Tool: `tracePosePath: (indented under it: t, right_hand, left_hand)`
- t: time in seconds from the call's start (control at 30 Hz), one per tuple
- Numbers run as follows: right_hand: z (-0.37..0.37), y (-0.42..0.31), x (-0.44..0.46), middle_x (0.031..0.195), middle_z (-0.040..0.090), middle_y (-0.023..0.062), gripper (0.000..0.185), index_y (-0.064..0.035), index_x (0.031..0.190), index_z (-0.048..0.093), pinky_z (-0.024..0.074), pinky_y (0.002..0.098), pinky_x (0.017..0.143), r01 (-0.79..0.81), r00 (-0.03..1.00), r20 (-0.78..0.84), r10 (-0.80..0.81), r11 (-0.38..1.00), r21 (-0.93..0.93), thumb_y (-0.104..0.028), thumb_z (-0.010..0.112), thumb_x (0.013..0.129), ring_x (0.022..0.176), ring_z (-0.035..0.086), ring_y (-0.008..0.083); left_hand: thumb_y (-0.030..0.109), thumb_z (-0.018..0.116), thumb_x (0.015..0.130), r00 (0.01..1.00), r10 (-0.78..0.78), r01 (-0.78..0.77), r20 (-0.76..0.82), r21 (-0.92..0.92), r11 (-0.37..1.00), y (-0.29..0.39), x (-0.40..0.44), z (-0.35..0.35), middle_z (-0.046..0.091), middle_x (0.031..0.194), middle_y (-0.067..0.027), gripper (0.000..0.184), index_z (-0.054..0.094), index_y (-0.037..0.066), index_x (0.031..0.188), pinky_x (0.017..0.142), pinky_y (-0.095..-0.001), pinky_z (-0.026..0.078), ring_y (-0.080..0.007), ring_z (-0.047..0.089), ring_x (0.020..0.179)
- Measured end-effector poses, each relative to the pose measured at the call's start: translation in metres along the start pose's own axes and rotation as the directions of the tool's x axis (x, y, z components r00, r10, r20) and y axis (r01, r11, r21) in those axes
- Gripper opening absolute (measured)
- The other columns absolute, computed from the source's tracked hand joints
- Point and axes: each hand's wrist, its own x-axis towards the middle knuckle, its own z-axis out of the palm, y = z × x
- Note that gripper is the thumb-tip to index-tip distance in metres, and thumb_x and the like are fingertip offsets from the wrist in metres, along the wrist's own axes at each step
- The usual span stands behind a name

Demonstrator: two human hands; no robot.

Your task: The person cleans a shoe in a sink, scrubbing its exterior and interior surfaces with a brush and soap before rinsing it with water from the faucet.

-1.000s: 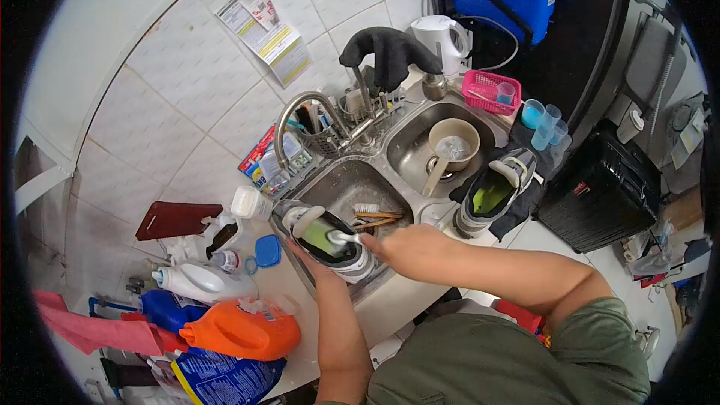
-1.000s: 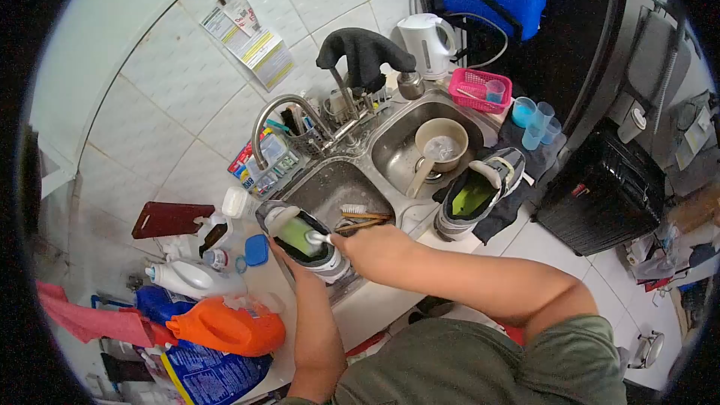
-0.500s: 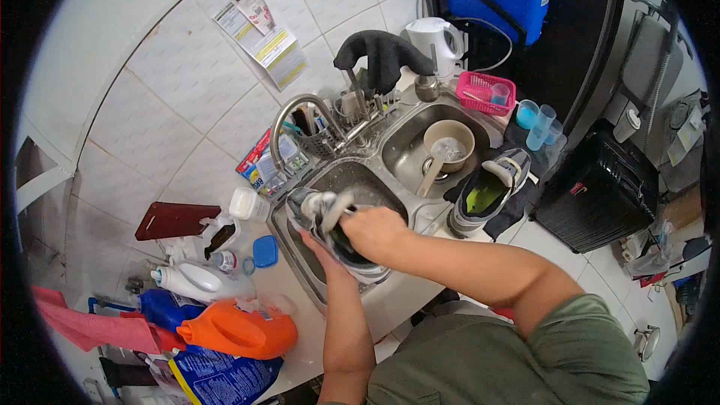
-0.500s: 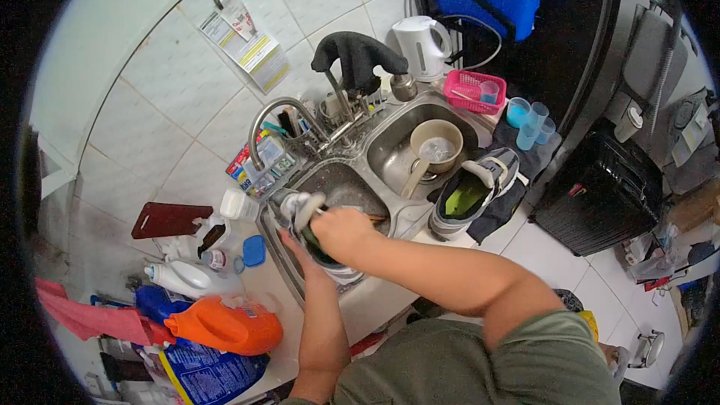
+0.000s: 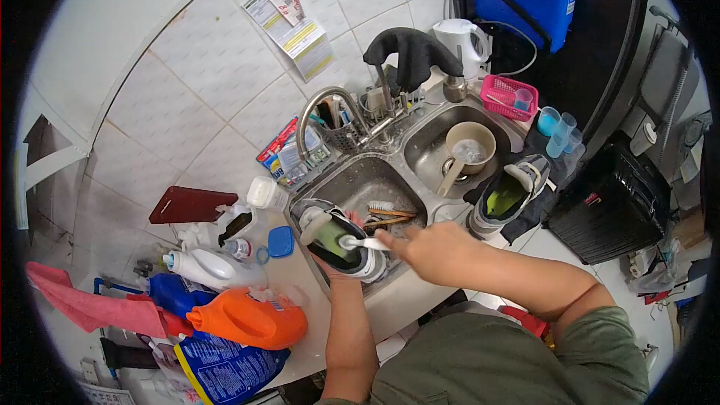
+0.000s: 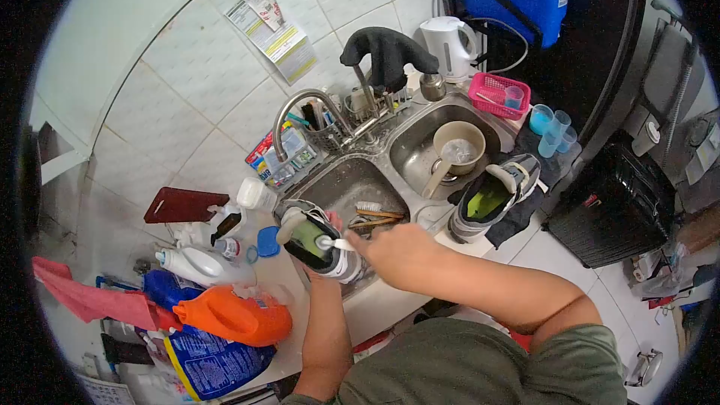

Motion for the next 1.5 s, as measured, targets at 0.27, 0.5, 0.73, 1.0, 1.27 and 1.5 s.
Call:
tracePosePath:
  t: [0.27, 0.5, 0.73, 1.0, 1.27, 1.5]
  right_hand:
    - [-0.004, -0.024, -0.010, 0.082, 0.068, 0.0178, 0.046, -0.0117, 0.137, 0.055, 0.0535, 0.0442, 0.054, -0.095, 0.995, -0.021, 0.096, 0.994, 0.045, -0.019, 0.057, 0.091, 0.061, 0.068, 0.0313]
    - [0.020, -0.027, 0.029, 0.072, 0.067, 0.0199, 0.037, -0.0078, 0.128, 0.055, 0.0536, 0.0490, 0.056, -0.081, 0.982, -0.156, 0.111, 0.979, 0.185, -0.020, 0.051, 0.094, 0.064, 0.069, 0.0370]
    - [0.043, -0.008, 0.063, 0.072, 0.068, 0.0172, 0.036, -0.0049, 0.126, 0.055, 0.0524, 0.0496, 0.055, -0.086, 0.967, -0.226, 0.120, 0.985, 0.151, -0.030, 0.048, 0.100, 0.064, 0.068, 0.0362]
    - [0.023, -0.025, 0.051, 0.079, 0.071, 0.0186, 0.033, 0.0036, 0.116, 0.059, 0.0568, 0.0453, 0.059, -0.104, 0.960, -0.253, 0.121, 0.992, 0.077, -0.013, 0.056, 0.087, 0.072, 0.072, 0.0317]
    - [0.024, -0.022, 0.034, 0.071, 0.068, 0.0183, 0.030, -0.0096, 0.121, 0.058, 0.0540, 0.0500, 0.058, -0.110, 0.965, -0.212, 0.155, 0.972, 0.209, -0.024, 0.053, 0.096, 0.064, 0.068, 0.0369]
    - [0.013, -0.024, 0.025, 0.072, 0.068, 0.0184, 0.035, -0.0069, 0.127, 0.057, 0.0541, 0.0489, 0.057, -0.098, 0.990, -0.080, 0.115, 0.975, 0.198, -0.026, 0.050, 0.098, 0.066, 0.069, 0.0360]
  left_hand:
    - [0.071, 0.051, 0.088, 0.996, -0.059, 0.059, 0.069, -0.003, 0.998, 0.003, 0.008, -0.007, 0.065, 0.121, -0.0114, 0.071, 0.057, 0.014, 0.130, 0.098, -0.0482, 0.050, -0.0318, 0.063, 0.109]
    - [0.060, 0.054, 0.091, 0.991, -0.132, 0.132, 0.011, -0.014, 0.991, -0.010, 0.028, -0.041, 0.068, 0.111, -0.0159, 0.061, 0.060, 0.009, 0.125, 0.090, -0.0470, 0.055, -0.0325, 0.067, 0.095]
    - [0.062, 0.053, 0.090, 0.987, -0.129, 0.143, 0.095, -0.148, 0.979, -0.035, 0.032, -0.044, 0.066, 0.107, -0.0177, 0.060, 0.062, 0.008, 0.116, 0.084, -0.0458, 0.055, -0.0344, 0.065, 0.095]
    - [0.066, 0.050, 0.090, 0.991, -0.130, 0.127, 0.024, 0.083, 0.988, -0.028, 0.032, -0.042, 0.065, 0.122, -0.0104, 0.066, 0.058, 0.014, 0.130, 0.096, -0.0473, 0.052, -0.0307, 0.065, 0.107]
    - [0.059, 0.053, 0.092, 0.983, -0.016, 0.041, -0.184, 0.135, 0.990, -0.020, -0.005, 0.069, 0.066, 0.100, -0.0070, 0.056, 0.061, 0.011, 0.120, 0.081, -0.0416, 0.055, -0.0269, 0.065, 0.089]
    - [0.059, 0.052, 0.092, 0.997, -0.065, 0.066, -0.050, 0.017, 0.998, 0.000, 0.014, 0.020, 0.070, 0.104, -0.0108, 0.055, 0.064, 0.011, 0.115, 0.084, -0.0462, 0.056, -0.0299, 0.068, 0.092]
